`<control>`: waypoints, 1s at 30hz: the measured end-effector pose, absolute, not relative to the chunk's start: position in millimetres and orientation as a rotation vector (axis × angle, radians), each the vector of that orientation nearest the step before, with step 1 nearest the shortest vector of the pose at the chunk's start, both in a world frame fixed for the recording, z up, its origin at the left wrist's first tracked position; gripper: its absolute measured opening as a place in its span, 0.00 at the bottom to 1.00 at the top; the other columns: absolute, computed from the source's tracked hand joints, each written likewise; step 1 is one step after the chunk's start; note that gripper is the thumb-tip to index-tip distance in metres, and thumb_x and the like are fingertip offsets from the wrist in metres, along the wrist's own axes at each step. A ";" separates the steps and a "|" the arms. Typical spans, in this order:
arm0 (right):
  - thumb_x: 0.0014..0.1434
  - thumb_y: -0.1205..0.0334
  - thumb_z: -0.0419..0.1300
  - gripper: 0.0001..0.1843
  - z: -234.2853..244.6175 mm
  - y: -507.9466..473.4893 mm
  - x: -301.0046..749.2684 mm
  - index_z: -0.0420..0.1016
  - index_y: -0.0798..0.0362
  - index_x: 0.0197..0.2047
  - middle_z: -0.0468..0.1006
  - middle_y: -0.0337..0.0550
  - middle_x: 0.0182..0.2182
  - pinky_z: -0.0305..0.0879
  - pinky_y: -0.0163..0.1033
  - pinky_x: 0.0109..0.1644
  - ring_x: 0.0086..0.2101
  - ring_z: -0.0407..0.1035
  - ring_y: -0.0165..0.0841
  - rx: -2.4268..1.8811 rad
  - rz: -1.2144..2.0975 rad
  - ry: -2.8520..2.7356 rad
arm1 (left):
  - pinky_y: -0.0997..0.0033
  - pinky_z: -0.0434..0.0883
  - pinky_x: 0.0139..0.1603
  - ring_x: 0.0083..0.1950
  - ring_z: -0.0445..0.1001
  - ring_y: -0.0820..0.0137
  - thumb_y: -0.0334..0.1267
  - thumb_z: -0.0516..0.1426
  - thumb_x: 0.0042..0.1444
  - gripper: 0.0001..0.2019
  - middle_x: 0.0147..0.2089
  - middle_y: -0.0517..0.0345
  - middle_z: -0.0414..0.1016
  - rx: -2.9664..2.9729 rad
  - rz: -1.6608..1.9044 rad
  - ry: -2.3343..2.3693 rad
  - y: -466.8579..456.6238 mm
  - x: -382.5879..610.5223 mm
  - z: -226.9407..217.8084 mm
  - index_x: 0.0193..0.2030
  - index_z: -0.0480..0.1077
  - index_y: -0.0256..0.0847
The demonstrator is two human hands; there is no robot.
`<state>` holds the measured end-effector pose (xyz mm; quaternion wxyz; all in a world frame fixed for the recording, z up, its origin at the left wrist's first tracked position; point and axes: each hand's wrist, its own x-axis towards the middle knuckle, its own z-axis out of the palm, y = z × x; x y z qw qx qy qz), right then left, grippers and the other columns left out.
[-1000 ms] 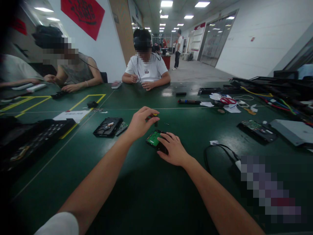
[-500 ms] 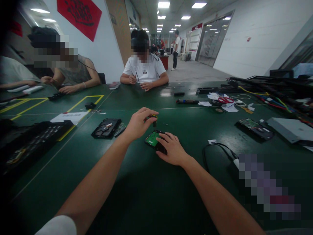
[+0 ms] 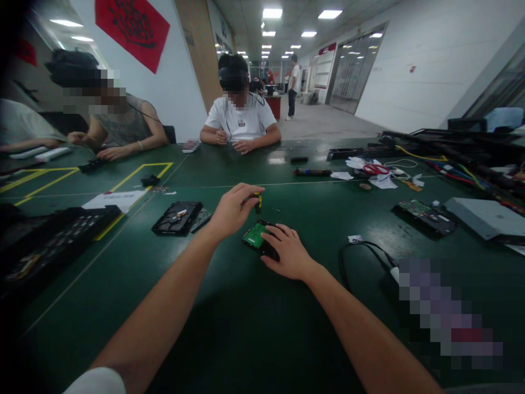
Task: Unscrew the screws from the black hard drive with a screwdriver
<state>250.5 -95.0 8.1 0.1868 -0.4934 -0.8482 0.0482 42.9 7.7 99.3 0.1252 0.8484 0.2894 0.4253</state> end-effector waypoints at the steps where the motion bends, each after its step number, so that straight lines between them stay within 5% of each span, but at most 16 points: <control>1: 0.67 0.45 0.63 0.35 8.6 -95.1 250.5 0.65 0.45 0.73 0.62 0.51 0.73 0.54 0.68 0.71 0.72 0.50 0.56 -1.390 0.139 -2.389 | 0.60 0.75 0.60 0.56 0.78 0.65 0.27 0.55 0.69 0.16 0.56 0.51 0.79 2.467 1.238 0.840 8.0 42.6 99.1 0.58 0.76 0.43; 23: 0.66 0.46 0.64 0.35 8.0 -94.3 251.1 0.66 0.45 0.73 0.61 0.51 0.74 0.55 0.68 0.71 0.72 0.50 0.57 -1.397 0.134 -2.389 | 0.59 0.75 0.62 0.58 0.79 0.64 0.26 0.57 0.68 0.15 0.56 0.51 0.81 2.442 1.288 0.831 9.9 41.3 98.9 0.56 0.77 0.42; 30: 0.66 0.47 0.64 0.35 8.6 -94.1 251.1 0.65 0.44 0.73 0.62 0.51 0.73 0.55 0.69 0.70 0.72 0.51 0.57 -1.393 0.129 -2.394 | 0.61 0.78 0.52 0.48 0.80 0.64 0.36 0.62 0.66 0.13 0.53 0.51 0.79 2.418 1.288 1.004 8.8 44.5 93.9 0.57 0.77 0.45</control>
